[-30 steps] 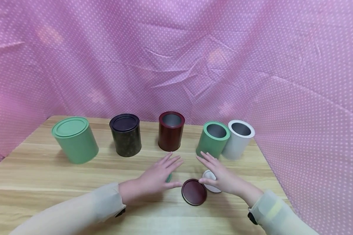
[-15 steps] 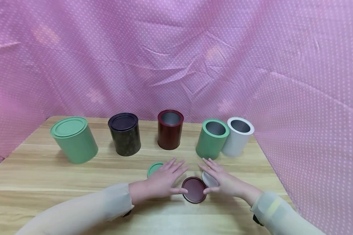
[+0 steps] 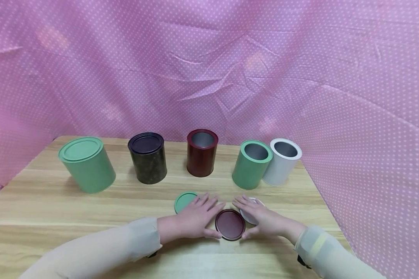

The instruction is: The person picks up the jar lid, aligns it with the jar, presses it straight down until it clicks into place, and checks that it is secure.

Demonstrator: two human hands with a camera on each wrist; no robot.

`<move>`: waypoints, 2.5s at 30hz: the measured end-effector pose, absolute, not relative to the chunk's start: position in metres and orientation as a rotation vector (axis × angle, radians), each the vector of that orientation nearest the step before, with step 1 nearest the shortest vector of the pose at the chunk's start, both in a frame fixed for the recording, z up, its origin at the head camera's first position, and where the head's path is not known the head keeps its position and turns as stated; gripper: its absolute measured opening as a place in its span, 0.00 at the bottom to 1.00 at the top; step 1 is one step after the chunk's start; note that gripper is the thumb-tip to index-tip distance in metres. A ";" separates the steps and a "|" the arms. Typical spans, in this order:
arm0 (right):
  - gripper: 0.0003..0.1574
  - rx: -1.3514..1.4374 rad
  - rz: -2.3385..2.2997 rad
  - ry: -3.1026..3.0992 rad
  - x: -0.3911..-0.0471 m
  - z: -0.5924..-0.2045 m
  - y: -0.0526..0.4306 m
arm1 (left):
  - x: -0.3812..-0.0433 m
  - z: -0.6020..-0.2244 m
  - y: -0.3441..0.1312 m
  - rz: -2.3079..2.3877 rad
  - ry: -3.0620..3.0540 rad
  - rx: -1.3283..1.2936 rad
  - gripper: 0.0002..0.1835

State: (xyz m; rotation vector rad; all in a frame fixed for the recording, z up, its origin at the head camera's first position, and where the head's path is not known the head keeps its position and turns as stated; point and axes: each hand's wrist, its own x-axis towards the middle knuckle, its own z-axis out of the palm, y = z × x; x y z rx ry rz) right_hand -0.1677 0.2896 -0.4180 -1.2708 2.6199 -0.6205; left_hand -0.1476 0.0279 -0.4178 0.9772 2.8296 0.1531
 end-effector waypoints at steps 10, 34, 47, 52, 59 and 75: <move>0.57 -1.291 -0.575 2.617 -0.167 -0.424 0.287 | -0.144 -0.422 0.032 0.064 2.821 1.020 0.48; 0.54 -1.232 -0.560 2.610 -0.169 -0.423 0.279 | -0.152 -0.421 0.033 -0.012 2.813 1.016 0.41; 0.51 -1.229 -0.534 2.645 -0.168 -0.423 0.274 | -0.154 -0.419 0.034 -0.029 2.825 1.016 0.39; 0.48 -1.265 -0.504 2.691 -0.169 -0.424 0.273 | -0.155 -0.420 0.035 -0.057 2.842 1.042 0.42; 0.50 -1.277 -0.465 2.717 -0.169 -0.425 0.273 | -0.157 -0.422 0.036 -0.089 2.855 1.048 0.42; 0.49 -1.262 -0.453 2.748 -0.171 -0.431 0.272 | -0.159 -0.419 0.036 -0.059 2.835 1.009 0.41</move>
